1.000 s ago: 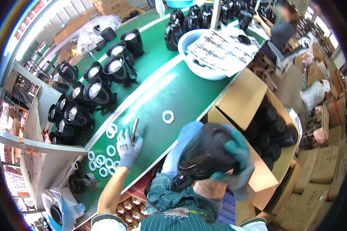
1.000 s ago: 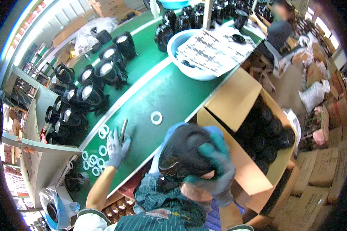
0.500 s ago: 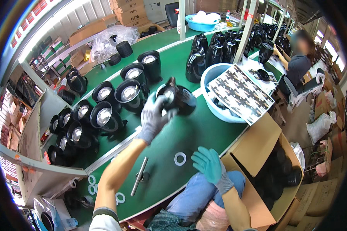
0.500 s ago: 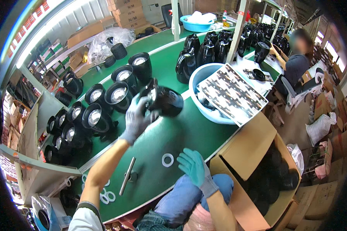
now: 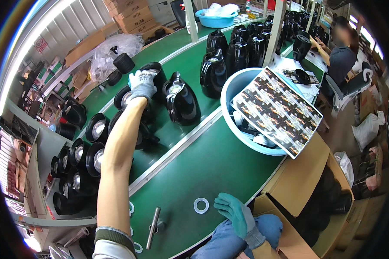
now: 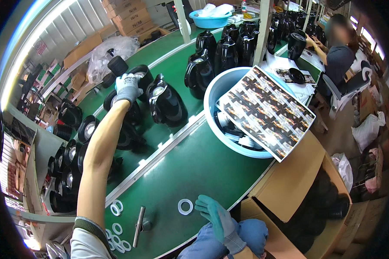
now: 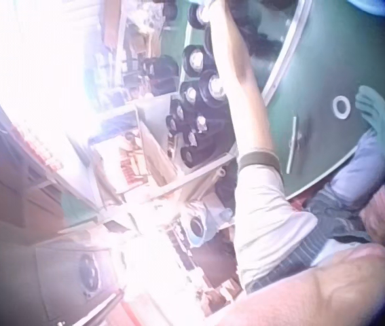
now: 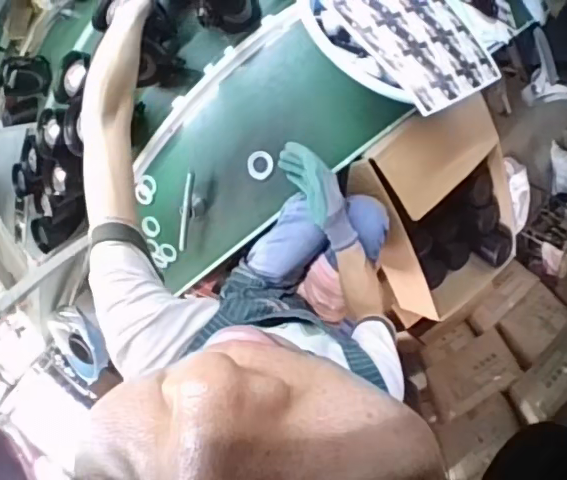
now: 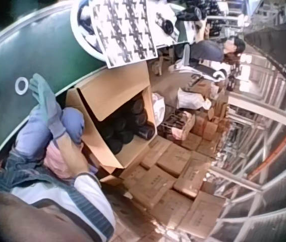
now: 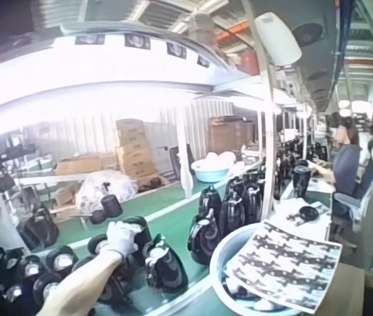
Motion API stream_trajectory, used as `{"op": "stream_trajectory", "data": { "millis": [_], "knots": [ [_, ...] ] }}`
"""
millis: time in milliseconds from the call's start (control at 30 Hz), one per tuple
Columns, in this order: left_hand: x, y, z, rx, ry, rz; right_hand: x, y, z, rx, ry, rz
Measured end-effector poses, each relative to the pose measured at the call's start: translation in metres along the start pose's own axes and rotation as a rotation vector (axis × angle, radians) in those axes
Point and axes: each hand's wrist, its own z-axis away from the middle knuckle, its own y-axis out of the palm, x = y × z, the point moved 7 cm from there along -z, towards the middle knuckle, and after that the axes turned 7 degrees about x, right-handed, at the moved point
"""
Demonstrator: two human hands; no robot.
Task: The person assembles black kettles by inserting stainless steel inner cylinders into the kettle bodies and securing them with a metal rod. The person handles the kettles one at a time, places them on a green workbench, and repeats the process.
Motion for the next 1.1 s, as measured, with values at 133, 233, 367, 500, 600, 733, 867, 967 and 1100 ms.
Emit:
{"op": "stream_trajectory", "data": {
  "millis": [133,233,367,500,600,733,867,967,1100],
  "knots": [
    [0.007,0.007,-0.006,-0.257,-0.071,0.011,-0.003,-0.005,0.000,0.027,-0.061,0.006],
    [0.039,-0.036,0.018,-0.456,-0.082,0.023,-0.001,-0.002,0.002,0.026,-0.039,0.017],
    [0.080,-0.140,0.073,-0.639,0.141,0.157,-0.002,-0.005,0.000,0.051,-0.100,0.016],
    [0.108,-0.220,0.171,-0.675,0.342,0.214,0.024,0.012,0.022,0.020,-0.378,0.209],
    [0.090,-0.258,0.262,-0.548,0.522,0.224,0.094,0.071,0.068,-0.047,-0.758,0.813],
    [0.066,-0.276,0.377,-0.275,0.768,0.333,0.154,0.166,0.114,0.048,-1.189,1.475],
    [0.030,-0.279,0.452,-0.161,1.065,0.469,0.131,0.175,0.150,0.387,-1.146,1.521],
    [0.012,-0.280,0.491,-0.124,1.100,0.565,0.100,0.157,0.191,0.457,-1.150,1.388],
    [-0.019,-0.248,0.524,-0.142,1.129,0.686,0.046,0.123,0.232,0.302,-1.047,1.378]
  ]
}}
